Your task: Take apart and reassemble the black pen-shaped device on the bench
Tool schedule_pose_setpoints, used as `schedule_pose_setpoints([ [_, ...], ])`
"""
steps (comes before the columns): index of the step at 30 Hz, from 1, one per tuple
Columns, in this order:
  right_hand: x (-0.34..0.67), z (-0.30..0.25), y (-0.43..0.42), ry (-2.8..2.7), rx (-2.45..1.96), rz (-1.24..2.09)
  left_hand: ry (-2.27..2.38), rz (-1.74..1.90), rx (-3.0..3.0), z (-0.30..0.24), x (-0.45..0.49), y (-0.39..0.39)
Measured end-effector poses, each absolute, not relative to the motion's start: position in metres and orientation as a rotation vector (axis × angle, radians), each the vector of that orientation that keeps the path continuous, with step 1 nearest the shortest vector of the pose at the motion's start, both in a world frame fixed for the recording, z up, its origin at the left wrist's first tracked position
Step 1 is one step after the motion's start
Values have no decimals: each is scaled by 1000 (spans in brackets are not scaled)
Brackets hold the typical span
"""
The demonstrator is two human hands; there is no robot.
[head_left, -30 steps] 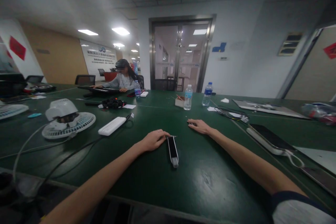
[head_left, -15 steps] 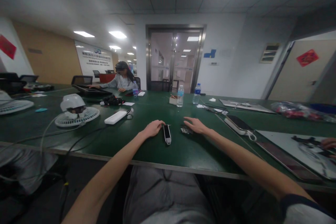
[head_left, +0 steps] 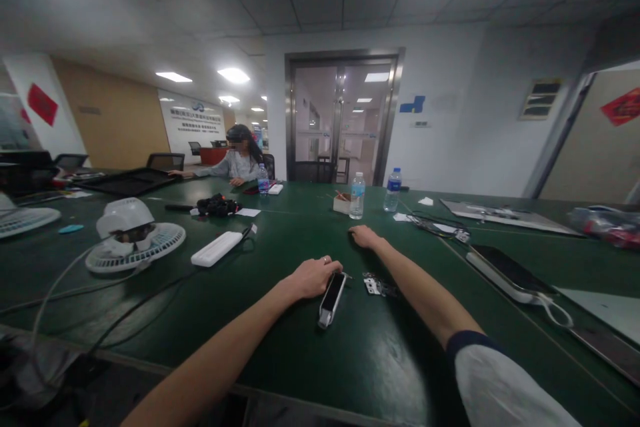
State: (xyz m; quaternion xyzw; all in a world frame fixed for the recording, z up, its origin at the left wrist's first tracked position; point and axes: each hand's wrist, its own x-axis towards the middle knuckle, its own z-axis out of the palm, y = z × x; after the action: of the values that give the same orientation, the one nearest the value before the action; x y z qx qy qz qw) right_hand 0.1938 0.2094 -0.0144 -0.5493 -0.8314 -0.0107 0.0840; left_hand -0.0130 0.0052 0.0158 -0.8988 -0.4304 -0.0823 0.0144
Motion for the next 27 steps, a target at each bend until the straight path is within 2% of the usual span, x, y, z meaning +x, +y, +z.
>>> schedule_pose_setpoints([
  [4,203,-12,189,-2523,-1563,-64,-1342,-232,-2769,18,-11,1],
  [10,243,2,108,-2721,-1309,-142,-1493,-212,-2660,20,2,-10],
  [15,265,13,53,-2785,-1348,-139,-1624,-201,-2594,20,15,-17],
  [20,269,20,33,-2692,-1511,-71,-1676,-262,-2567,14,22,-20],
  [27,256,30,36,-2695,-1492,22,-1561,-241,-2655,21,16,-13],
])
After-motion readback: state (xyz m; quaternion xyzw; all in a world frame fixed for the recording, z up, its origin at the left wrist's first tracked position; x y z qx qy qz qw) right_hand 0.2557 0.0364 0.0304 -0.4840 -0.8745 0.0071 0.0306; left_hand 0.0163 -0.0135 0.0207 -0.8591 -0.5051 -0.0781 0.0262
